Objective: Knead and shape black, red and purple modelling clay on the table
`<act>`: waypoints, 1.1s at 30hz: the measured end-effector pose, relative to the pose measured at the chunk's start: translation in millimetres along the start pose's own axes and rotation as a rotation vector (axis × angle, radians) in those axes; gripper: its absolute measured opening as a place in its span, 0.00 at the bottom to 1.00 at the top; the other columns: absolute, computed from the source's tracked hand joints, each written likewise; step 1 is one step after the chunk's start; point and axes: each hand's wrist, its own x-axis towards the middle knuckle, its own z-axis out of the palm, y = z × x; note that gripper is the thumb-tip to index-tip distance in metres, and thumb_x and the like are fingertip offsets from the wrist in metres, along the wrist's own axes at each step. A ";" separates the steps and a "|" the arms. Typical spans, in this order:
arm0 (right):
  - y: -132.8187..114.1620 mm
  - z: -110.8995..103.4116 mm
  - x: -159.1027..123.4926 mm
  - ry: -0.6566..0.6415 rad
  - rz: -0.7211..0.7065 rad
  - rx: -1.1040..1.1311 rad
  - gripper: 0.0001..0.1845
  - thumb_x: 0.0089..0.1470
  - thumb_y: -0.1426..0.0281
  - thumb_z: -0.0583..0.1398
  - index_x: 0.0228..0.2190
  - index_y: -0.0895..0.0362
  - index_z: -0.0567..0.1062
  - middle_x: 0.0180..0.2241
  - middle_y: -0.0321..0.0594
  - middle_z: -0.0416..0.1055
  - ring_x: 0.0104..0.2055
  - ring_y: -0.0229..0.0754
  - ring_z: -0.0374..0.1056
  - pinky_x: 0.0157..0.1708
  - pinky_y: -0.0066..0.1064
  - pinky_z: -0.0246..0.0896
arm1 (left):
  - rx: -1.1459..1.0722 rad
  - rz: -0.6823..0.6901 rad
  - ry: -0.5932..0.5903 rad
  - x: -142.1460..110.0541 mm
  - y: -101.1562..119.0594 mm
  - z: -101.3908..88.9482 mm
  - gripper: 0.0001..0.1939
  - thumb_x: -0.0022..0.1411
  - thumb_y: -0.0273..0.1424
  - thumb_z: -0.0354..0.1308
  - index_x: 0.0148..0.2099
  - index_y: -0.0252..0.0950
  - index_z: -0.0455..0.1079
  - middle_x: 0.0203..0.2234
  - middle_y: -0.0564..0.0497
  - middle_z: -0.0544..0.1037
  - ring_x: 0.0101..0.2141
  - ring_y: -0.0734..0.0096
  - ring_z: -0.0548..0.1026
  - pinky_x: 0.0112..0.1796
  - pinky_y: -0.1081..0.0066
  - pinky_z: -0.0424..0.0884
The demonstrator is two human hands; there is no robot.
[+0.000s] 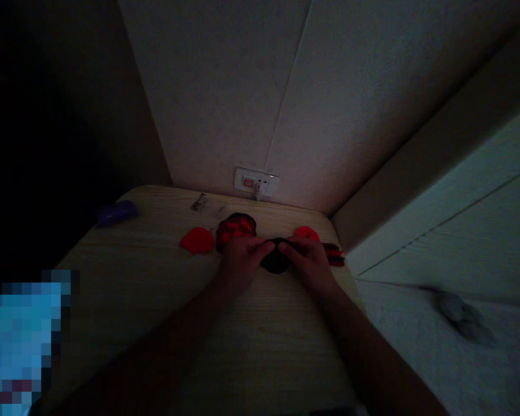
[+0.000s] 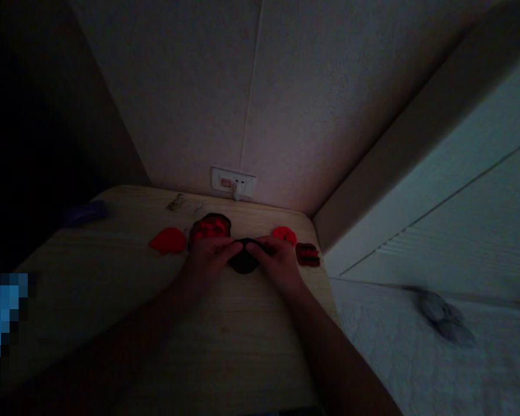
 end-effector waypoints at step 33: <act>-0.8 -2.3 -1.5 -0.027 -0.056 -0.077 0.10 0.52 0.61 0.69 0.29 0.55 0.82 0.27 0.36 0.77 0.29 0.38 0.70 0.31 0.28 0.64 | 0.130 0.091 -0.077 -5.2 2.9 5.5 0.11 0.61 0.35 0.60 0.37 0.34 0.80 0.29 0.50 0.83 0.31 0.67 0.79 0.32 0.72 0.71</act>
